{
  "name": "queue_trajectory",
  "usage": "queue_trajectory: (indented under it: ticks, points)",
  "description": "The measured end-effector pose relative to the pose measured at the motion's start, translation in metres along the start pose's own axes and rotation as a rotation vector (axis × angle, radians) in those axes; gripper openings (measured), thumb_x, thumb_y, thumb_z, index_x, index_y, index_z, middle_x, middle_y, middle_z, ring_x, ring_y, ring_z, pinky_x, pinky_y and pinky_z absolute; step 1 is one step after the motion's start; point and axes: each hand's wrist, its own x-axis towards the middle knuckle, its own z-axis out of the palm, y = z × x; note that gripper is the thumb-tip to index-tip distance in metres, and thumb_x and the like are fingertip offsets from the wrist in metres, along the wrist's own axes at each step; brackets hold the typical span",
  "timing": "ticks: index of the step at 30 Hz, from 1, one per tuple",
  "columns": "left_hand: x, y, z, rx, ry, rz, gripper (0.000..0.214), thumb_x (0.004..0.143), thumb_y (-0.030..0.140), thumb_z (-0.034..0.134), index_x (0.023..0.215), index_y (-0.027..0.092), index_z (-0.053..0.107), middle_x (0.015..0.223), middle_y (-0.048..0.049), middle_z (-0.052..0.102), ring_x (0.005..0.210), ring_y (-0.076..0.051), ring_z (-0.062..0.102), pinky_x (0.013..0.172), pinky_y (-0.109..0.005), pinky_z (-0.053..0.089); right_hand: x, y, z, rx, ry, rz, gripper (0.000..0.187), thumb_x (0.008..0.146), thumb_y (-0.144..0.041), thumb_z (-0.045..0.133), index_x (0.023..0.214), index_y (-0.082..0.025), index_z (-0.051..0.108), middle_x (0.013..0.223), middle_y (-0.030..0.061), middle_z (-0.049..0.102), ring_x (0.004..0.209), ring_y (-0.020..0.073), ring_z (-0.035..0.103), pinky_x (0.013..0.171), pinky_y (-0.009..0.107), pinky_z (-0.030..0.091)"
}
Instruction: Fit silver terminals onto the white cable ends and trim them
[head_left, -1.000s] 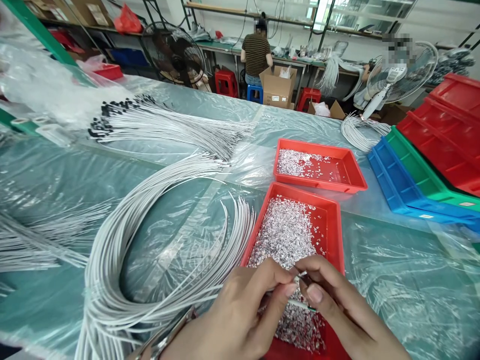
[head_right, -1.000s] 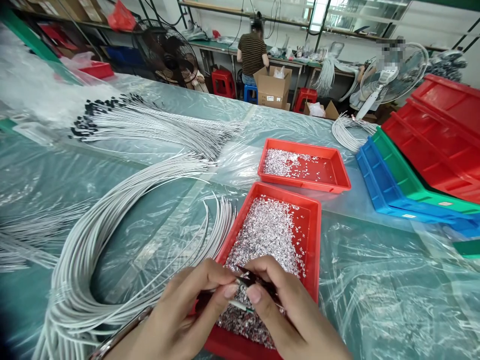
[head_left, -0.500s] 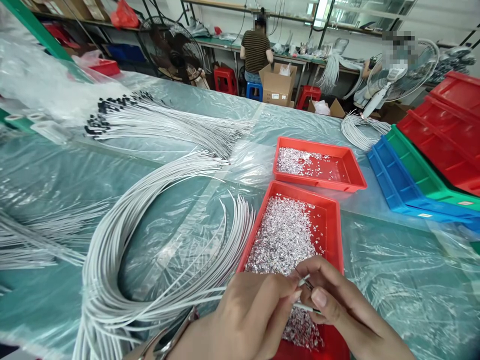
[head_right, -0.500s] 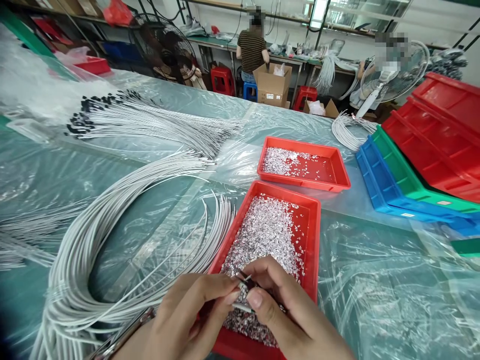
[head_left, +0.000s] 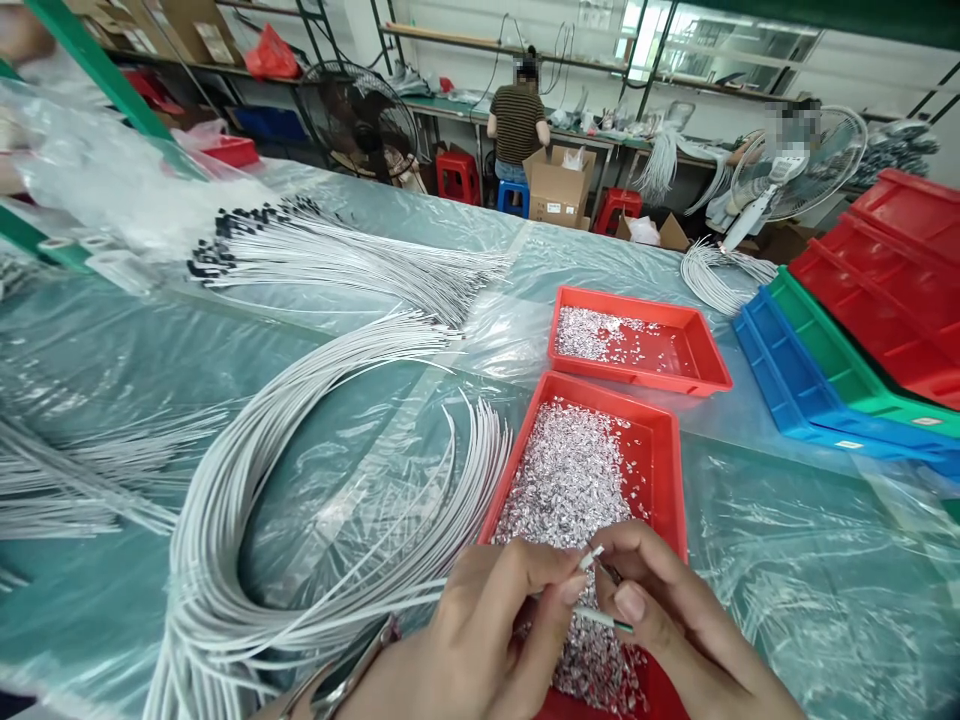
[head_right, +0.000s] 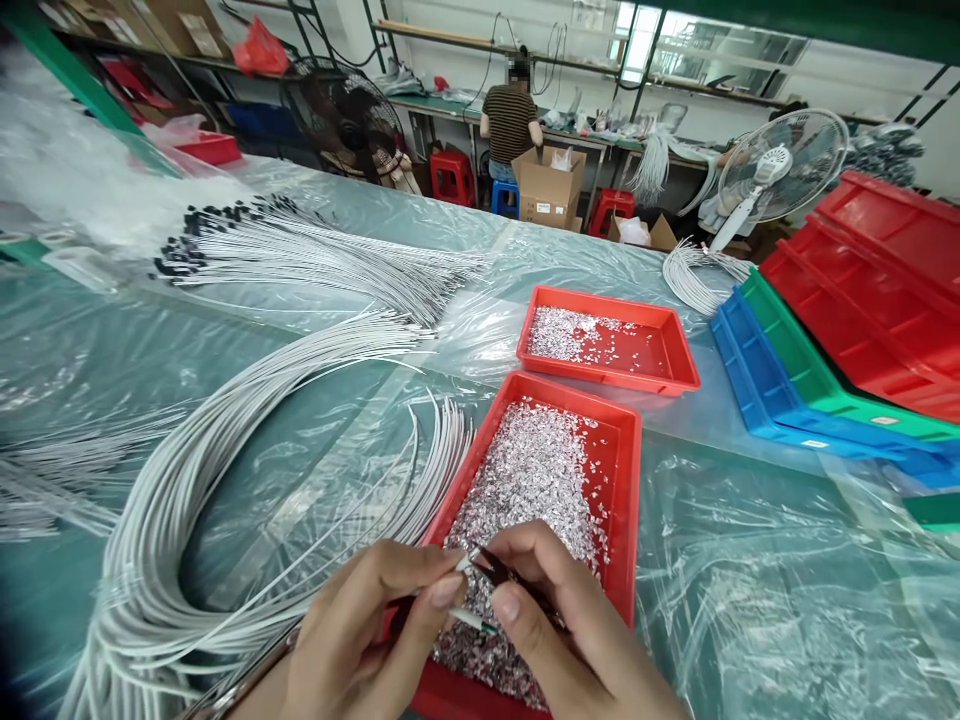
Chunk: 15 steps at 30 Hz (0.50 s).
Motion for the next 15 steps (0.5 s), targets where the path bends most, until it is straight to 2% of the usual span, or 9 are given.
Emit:
queue_trajectory:
  ticks: [2, 5, 7, 11, 13, 15]
  points:
    - [0.0012, 0.0006, 0.0012, 0.026, -0.013, 0.021, 0.016, 0.092, 0.006, 0.041, 0.101, 0.015, 0.051, 0.074, -0.0021, 0.065, 0.059, -0.011, 0.063, 0.052, -0.023, 0.049, -0.0009, 0.0014, 0.0012, -0.02, 0.029, -0.027, 0.02, 0.094, -0.033, 0.049, 0.108, -0.043, 0.057, 0.106, -0.0084, 0.067, 0.089, 0.0125, 0.064, 0.081, 0.018, 0.051]
    - [0.0038, 0.0012, 0.0029, 0.136, -0.032, 0.067, 0.015, 0.095, 0.009, 0.037, 0.099, 0.014, 0.051, 0.074, -0.0031, 0.066, 0.056, -0.012, 0.062, 0.05, -0.025, 0.048, -0.0016, 0.0026, 0.0017, -0.047, 0.046, -0.063, 0.026, 0.094, -0.03, 0.048, 0.113, -0.047, 0.055, 0.094, -0.0097, 0.066, 0.084, 0.0109, 0.063, 0.077, 0.016, 0.051]
    - [0.0061, 0.0009, 0.0034, 0.188, -0.038, 0.105, 0.017, 0.096, 0.01, 0.035, 0.097, 0.014, 0.051, 0.07, -0.0025, 0.066, 0.052, -0.012, 0.06, 0.047, -0.025, 0.046, -0.002, 0.0023, 0.0014, -0.044, 0.053, -0.067, 0.024, 0.094, -0.032, 0.049, 0.112, -0.045, 0.056, 0.091, -0.0082, 0.066, 0.084, 0.0115, 0.063, 0.077, 0.016, 0.051]
    - [0.0084, -0.0011, 0.0018, 0.213, -0.057, 0.222, 0.02, 0.096, 0.007, 0.033, 0.093, 0.014, 0.051, 0.063, -0.0012, 0.063, 0.048, -0.012, 0.057, 0.044, -0.025, 0.044, -0.0027, -0.0002, -0.0006, -0.004, 0.037, -0.027, 0.021, 0.093, -0.036, 0.05, 0.112, -0.038, 0.058, 0.103, -0.0035, 0.067, 0.089, 0.0144, 0.064, 0.081, 0.021, 0.051]
    - [0.0054, -0.0021, 0.0, 0.179, -0.009, 0.233, 0.017, 0.094, 0.006, 0.037, 0.093, 0.014, 0.052, 0.064, -0.0021, 0.064, 0.05, -0.012, 0.058, 0.045, -0.024, 0.046, -0.0021, -0.0011, -0.0021, -0.006, -0.01, -0.001, 0.018, 0.093, -0.038, 0.049, 0.107, -0.035, 0.06, 0.096, -0.0021, 0.067, 0.087, 0.0155, 0.064, 0.079, 0.023, 0.051]
    - [-0.0004, -0.0028, -0.0016, 0.157, 0.076, 0.183, 0.014, 0.092, 0.006, 0.042, 0.098, 0.014, 0.052, 0.068, -0.0037, 0.066, 0.057, -0.013, 0.062, 0.049, -0.024, 0.05, -0.0002, -0.0004, -0.0035, -0.034, 0.006, 0.068, 0.019, 0.091, -0.043, 0.05, 0.104, -0.033, 0.061, 0.093, 0.0, 0.065, 0.091, 0.0179, 0.063, 0.081, 0.025, 0.05]
